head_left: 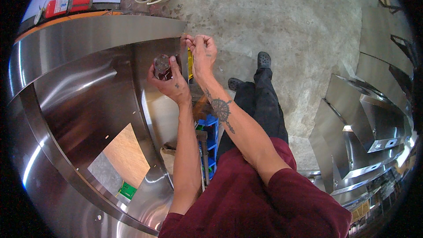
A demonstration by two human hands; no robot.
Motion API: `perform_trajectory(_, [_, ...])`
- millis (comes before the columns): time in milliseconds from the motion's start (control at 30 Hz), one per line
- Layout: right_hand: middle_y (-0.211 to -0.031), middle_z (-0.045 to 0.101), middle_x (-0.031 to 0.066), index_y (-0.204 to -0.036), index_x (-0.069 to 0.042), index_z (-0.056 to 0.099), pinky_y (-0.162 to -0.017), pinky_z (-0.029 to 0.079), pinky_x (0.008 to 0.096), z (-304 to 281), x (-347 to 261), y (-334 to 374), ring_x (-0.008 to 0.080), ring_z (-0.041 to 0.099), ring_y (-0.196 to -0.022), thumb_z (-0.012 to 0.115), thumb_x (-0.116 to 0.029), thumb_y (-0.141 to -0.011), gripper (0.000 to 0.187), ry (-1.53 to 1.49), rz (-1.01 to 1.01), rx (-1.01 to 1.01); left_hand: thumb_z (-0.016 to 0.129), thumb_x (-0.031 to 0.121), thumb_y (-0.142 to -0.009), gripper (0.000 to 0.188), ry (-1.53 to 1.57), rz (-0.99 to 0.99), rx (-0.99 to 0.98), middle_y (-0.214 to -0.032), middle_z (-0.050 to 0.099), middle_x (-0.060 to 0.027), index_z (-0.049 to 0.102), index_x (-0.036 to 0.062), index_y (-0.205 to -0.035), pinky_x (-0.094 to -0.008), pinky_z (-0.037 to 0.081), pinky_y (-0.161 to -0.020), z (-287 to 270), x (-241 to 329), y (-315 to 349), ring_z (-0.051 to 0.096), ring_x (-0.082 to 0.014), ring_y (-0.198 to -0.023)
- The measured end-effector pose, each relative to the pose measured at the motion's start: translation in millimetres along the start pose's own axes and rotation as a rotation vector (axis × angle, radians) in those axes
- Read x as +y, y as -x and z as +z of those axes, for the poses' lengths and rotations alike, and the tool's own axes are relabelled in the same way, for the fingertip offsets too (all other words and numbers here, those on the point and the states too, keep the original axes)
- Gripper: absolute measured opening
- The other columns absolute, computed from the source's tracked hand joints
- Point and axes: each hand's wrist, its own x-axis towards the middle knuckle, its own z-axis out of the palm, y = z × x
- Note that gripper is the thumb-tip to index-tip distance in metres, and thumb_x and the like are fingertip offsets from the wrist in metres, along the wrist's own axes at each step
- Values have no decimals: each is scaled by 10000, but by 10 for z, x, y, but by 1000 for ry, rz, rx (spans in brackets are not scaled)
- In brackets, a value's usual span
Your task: The person applies a substance from a small container onto a large curved metal structure using a small tool, then wipes the surface with a cloth. The person sits on the floor during part of the task.
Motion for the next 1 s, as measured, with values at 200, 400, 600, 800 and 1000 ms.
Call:
perform_trajectory(200, [-1116, 752, 183, -1139, 4, 554, -926, 616, 298, 13, -6, 0, 179, 741, -975, 658, -129, -1081, 179, 9, 5, 5, 892, 256, -945, 688, -29, 28, 0, -1346, 600, -217, 466, -22, -1408, -409, 586, -1015, -3, 2, -5, 655, -308, -1201])
perform_trajectory(400, [-1119, 746, 177, -1135, 11, 568, -912, 622, 284, -3, 40, -16, 175, 741, -975, 664, -118, -1077, 171, 23, -18, 10, 885, 257, -951, 679, 17, 5, -17, -1357, 588, -219, 467, -21, -1407, -415, 579, -1032, -6, 7, 0, 648, -315, -1212])
perform_trajectory(600, [-1126, 739, 179, -1140, 14, 569, -912, 625, 283, -7, 38, -7, 175, 741, -977, 664, -117, -1078, 174, 24, -32, -1, 879, 251, -957, 668, -3, 40, -8, -1352, 591, -222, 467, -20, -1409, -407, 584, -1022, 1, 6, -5, 654, -312, -1201])
perform_trajectory(800, [-1143, 733, 196, -1143, 9, 543, -934, 624, 298, 2, 12, 1, 190, 741, -997, 641, -127, -1092, 175, 6, -14, 0, 882, 261, -954, 675, -4, 1, -8, -1352, 592, -222, 472, -15, -1414, -418, 580, -1025, -6, -7, 3, 644, -318, -1222])
perform_trajectory(1000, [-1169, 677, 130, -1107, 16, 610, -888, 599, 322, 0, -122, 181, 197, 734, -970, 645, -129, -1078, 152, 110, -25, 14, 899, 274, -938, 699, -57, 23, 3, -1373, 566, -200, 476, -5, -1419, -437, 566, -1036, 2, -21, -9, 620, -321, -1244])
